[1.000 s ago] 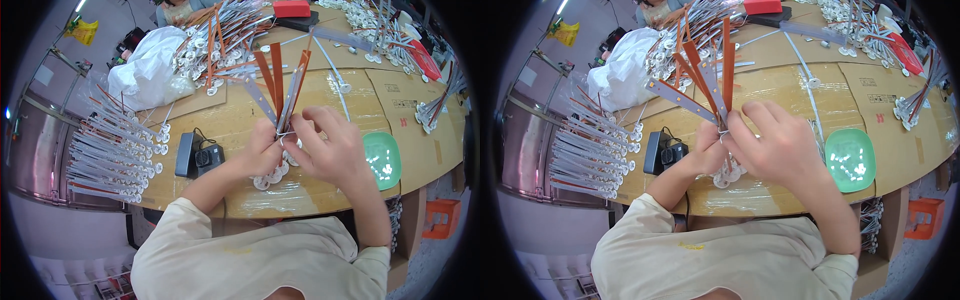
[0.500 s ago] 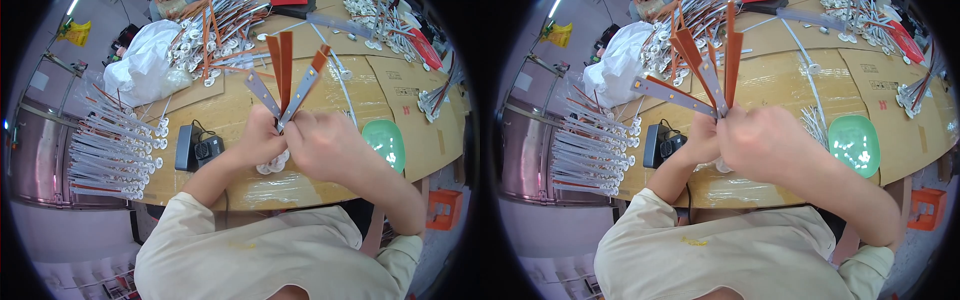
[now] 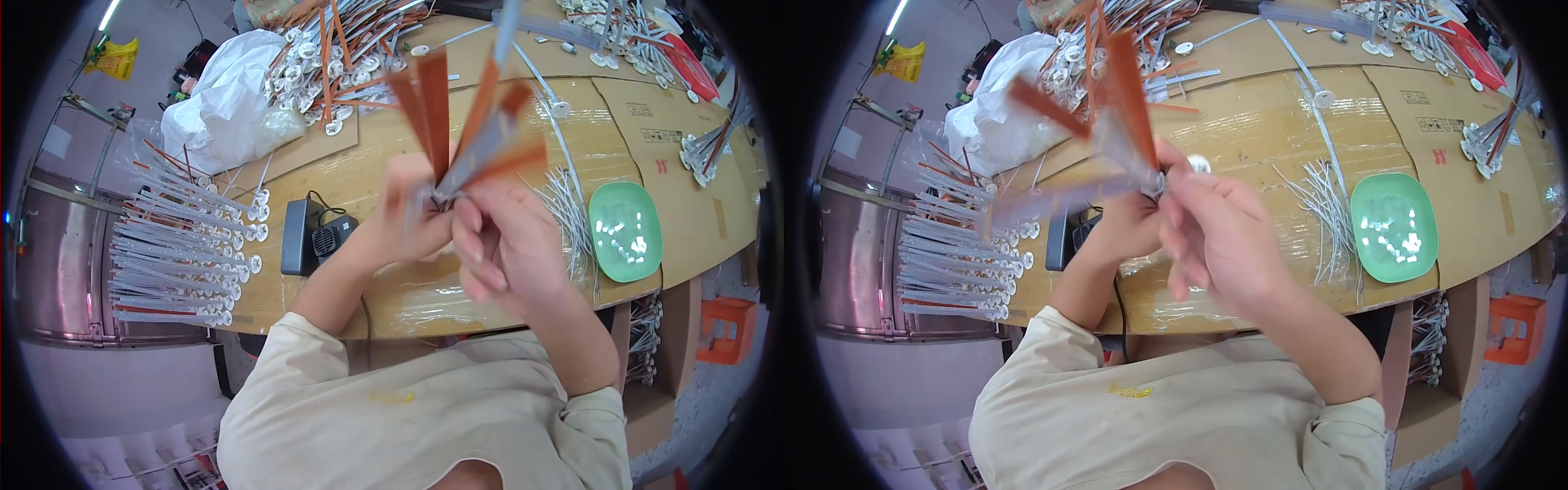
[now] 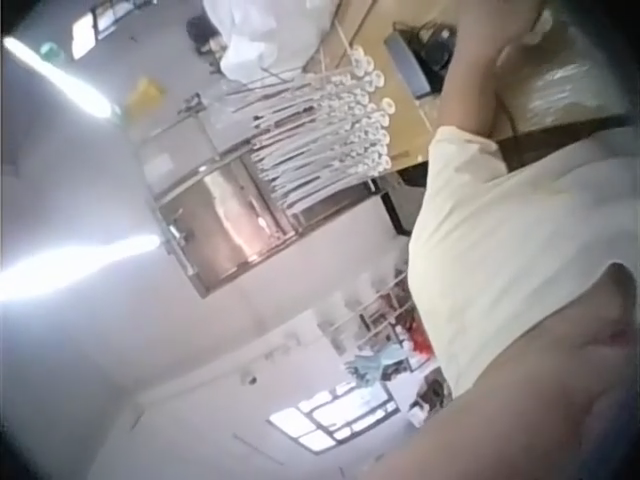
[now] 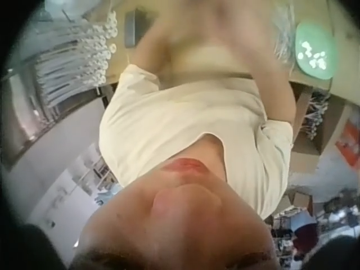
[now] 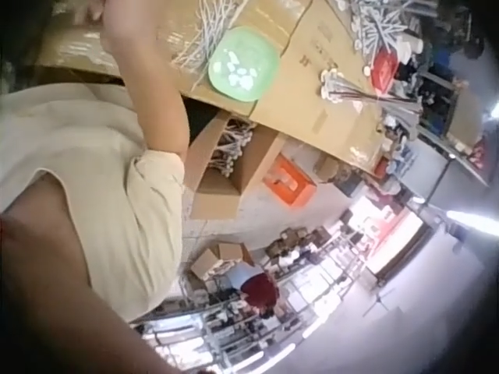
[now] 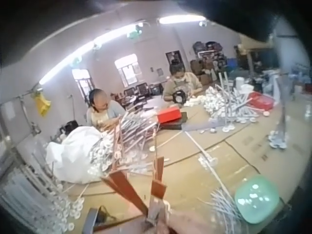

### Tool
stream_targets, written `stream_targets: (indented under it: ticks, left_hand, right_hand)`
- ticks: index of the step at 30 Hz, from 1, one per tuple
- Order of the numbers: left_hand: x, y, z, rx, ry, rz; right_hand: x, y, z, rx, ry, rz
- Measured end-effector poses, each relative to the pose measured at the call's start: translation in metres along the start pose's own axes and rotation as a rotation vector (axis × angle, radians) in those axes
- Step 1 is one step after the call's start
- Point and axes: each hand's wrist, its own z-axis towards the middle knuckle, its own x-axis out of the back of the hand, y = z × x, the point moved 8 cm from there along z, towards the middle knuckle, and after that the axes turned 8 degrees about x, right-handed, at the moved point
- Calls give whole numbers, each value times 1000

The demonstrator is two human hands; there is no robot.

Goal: Assembling small electronic parts with wires, packing finished sets into a cardboard box, and scooping plastic granules into a container.

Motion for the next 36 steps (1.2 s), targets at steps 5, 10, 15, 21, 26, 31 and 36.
stream_targets:
  ticks: [5, 10, 15, 21, 26, 31, 36]
  left_hand:
    - [2, -18, -7, 386, -89, -78]
    - [-18, -3, -6, 510, -221, -528]
    - [-22, -23, -17, 647, -305, -630]
    - [-19, -21, -10, 487, -195, -419]
    - [-11, -16, -10, 384, -77, -281]
    - [-2, -4, -6, 310, -4, -46]
    - [6, 15, -3, 188, 24, 171]
  right_hand:
    - [-19, -82, -32, 1298, 0, -1549]
    - [-51, -72, -35, 1387, -421, -1988]
    - [-61, -59, -28, 1299, -586, -2208]
    - [-58, -45, -19, 1281, -538, -2239]
    - [-47, -44, -22, 1414, -339, -2009]
    - [-25, -60, -10, 1062, -161, -1282]
    - [0, -45, 2, 461, -43, -767]
